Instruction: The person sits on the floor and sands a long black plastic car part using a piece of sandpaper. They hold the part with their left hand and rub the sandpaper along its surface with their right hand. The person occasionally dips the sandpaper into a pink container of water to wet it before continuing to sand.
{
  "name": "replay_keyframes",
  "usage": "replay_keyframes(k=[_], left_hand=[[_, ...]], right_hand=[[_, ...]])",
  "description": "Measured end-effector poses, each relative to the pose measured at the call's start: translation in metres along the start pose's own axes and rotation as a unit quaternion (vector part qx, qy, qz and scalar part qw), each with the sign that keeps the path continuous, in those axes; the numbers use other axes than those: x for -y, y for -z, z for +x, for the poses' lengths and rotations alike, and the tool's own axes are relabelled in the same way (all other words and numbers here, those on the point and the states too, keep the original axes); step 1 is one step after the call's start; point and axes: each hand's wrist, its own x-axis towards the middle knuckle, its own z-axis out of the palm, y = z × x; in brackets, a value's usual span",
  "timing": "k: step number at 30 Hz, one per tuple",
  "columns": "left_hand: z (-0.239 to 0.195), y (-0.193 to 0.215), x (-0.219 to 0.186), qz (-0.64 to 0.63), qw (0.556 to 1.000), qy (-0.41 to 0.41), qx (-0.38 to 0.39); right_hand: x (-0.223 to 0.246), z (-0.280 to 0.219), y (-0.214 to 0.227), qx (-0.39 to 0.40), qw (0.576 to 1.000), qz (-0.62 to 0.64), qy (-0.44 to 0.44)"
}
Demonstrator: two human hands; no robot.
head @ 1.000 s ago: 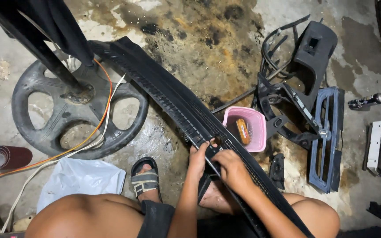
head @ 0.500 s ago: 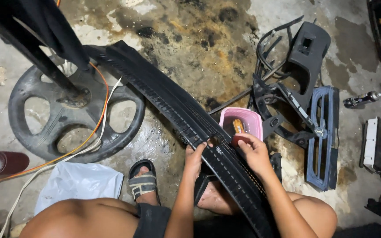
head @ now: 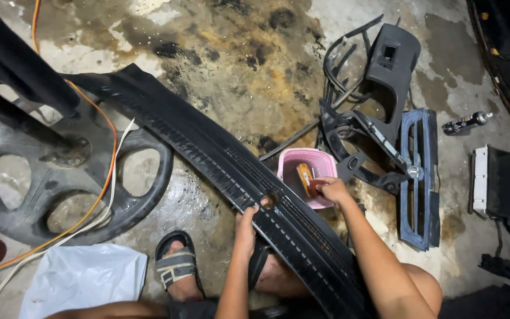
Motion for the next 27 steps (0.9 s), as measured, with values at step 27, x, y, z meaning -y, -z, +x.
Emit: replay_keyframes(k=[27], left_hand=[[0.019,0.001,0.017,-0.062,0.995,-0.065,0.048]], right_hand=[[0.179,-0.145,0.034,0.103,0.986,0.122,0.041]])
